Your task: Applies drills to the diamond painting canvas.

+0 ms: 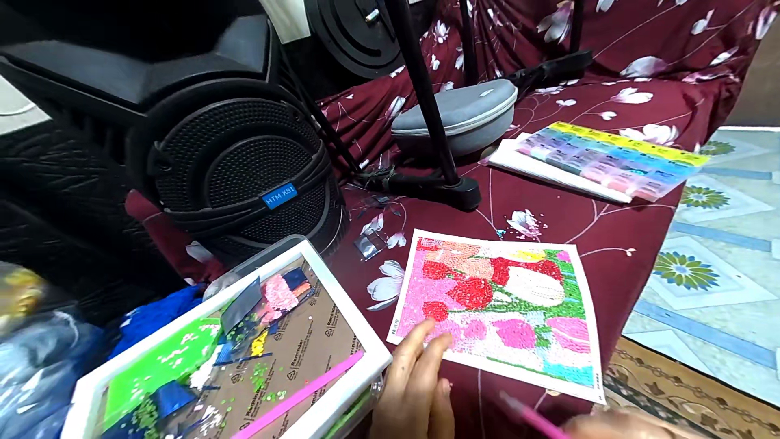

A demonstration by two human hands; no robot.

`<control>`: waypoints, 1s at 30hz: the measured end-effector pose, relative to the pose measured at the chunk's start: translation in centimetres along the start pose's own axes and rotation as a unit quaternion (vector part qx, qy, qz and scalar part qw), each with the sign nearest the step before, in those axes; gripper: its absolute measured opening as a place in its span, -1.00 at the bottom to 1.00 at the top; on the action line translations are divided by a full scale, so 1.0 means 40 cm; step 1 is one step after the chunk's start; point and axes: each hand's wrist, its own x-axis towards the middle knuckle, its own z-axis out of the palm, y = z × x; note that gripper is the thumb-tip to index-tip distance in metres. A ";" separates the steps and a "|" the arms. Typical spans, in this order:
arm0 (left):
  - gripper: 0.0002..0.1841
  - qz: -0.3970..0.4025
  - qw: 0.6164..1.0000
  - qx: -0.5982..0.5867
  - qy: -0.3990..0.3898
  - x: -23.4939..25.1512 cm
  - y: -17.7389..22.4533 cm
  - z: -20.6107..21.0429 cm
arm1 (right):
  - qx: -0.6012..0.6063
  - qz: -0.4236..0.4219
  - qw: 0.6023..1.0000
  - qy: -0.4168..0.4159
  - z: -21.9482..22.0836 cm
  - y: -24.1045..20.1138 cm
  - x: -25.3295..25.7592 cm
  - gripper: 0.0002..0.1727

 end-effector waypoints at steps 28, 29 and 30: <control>-0.39 -0.075 0.992 0.078 -0.064 -0.031 0.004 0.008 | -0.300 -0.116 0.946 0.038 -0.044 0.175 -0.077 -0.98; -0.42 -0.068 0.993 0.077 -0.060 -0.032 0.003 0.009 | -0.305 -0.121 0.944 0.044 -0.049 0.180 -0.080 -0.98; -0.44 -0.058 0.994 0.077 -0.057 -0.034 0.000 0.011 | -0.310 -0.125 0.941 0.049 -0.054 0.187 -0.082 -0.98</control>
